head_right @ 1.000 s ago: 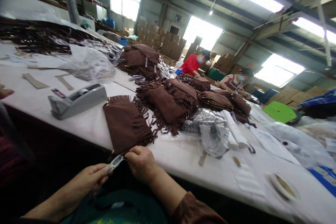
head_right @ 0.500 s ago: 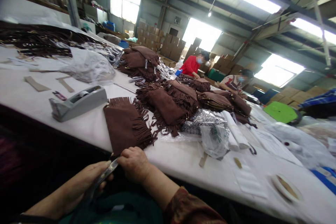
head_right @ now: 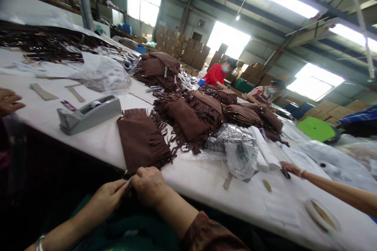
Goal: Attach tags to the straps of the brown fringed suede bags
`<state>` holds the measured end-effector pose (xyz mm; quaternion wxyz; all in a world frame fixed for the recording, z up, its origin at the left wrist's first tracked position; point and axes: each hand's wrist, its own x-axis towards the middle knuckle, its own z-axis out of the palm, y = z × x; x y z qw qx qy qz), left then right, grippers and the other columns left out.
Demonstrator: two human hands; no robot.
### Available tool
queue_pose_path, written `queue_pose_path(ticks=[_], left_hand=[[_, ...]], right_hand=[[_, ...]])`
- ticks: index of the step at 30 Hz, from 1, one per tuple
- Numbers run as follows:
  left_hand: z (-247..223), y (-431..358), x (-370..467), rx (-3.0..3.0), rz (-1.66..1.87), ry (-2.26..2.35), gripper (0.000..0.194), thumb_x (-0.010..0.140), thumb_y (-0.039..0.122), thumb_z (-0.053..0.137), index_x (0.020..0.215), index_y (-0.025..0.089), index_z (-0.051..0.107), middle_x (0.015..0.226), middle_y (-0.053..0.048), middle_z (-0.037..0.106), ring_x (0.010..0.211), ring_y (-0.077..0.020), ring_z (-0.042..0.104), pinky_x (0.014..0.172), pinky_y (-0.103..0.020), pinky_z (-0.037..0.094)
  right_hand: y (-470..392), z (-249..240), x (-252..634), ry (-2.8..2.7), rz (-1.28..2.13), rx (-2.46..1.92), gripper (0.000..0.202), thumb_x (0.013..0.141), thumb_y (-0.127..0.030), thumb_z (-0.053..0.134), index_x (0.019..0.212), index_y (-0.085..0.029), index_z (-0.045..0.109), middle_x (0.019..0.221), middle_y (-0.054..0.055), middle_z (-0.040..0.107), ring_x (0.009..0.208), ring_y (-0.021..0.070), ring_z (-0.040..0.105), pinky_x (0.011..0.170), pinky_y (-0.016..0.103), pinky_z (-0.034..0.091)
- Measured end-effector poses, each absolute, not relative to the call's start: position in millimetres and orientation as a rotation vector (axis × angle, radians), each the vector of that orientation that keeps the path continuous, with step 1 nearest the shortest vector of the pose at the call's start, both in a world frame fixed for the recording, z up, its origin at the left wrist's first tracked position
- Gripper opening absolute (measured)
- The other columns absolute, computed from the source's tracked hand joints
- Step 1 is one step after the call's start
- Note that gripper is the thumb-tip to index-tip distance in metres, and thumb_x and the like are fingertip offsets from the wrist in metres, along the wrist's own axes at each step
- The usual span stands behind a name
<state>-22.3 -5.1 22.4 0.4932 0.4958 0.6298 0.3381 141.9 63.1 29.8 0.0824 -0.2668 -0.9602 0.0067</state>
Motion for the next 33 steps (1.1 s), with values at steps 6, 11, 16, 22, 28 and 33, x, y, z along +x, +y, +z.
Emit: queue_pose_path(ticks=[6,11,16,22,28,33], left_hand=[[24.7,-6.4,-23.9,1.424,0.796,1.511,0.037,0.088,0.051,0.05,0.073,0.021,0.063,0.069,-0.003,0.065,0.068,-0.022,0.057,0.063,-0.029,0.04],[23.7,-5.2,-26.2,1.414,0.792,1.533,0.038,0.089,0.051,0.047,0.069,0.02,0.059,0.065,-0.002,0.059,0.063,-0.02,0.052,0.059,-0.029,0.038],[21.4,-3.6,-32.0,1.299,0.772,1.447,0.049,0.086,0.064,0.047,0.07,0.019,0.057,0.064,0.0,0.053,0.06,-0.0176,0.046,0.056,-0.027,0.036],[30.1,-4.1,-30.9,1.187,0.776,1.338,0.054,0.079,0.071,0.057,0.07,0.017,0.06,0.056,0.003,0.048,0.052,-0.0128,0.04,0.049,-0.025,0.03],[33.6,-18.7,-46.0,0.622,0.704,1.137,0.062,0.071,0.076,0.066,0.09,0.017,0.064,0.066,0.0,0.061,0.059,-0.0168,0.06,0.051,-0.023,0.041],[32.9,-30.2,-51.9,0.517,0.624,1.142,0.067,0.064,0.074,0.074,0.094,0.014,0.065,0.078,-0.009,0.071,0.058,-0.0162,0.061,0.048,-0.023,0.044]], right_hand=[[62.1,33.2,139.2,-2.855,0.053,-0.862,0.01,0.088,-0.029,0.062,0.09,-0.02,0.065,0.086,0.004,0.063,0.074,0.0184,0.06,0.064,0.031,0.043],[61.1,32.6,139.3,-2.841,0.036,-0.857,0.007,0.087,-0.026,0.062,0.09,-0.02,0.064,0.087,0.004,0.063,0.075,0.0187,0.06,0.064,0.031,0.042],[61.3,32.8,139.9,-2.784,0.026,-0.798,0.014,0.093,-0.03,0.059,0.104,-0.023,0.062,0.085,0.002,0.063,0.073,0.0172,0.058,0.063,0.03,0.039],[64.9,31.0,138.1,-2.765,-0.068,-0.671,0.012,0.092,-0.032,0.062,0.087,-0.022,0.061,0.082,0.001,0.062,0.074,0.0173,0.056,0.063,0.033,0.038],[64.8,24.3,142.5,-2.726,-0.049,-0.671,0.006,0.09,-0.026,0.059,0.087,-0.02,0.06,0.084,0.002,0.062,0.073,0.0177,0.054,0.064,0.032,0.038],[63.8,21.5,143.0,-2.689,-0.052,-0.68,0.007,0.092,-0.024,0.056,0.089,-0.02,0.061,0.084,0.003,0.061,0.073,0.018,0.053,0.065,0.032,0.039]])
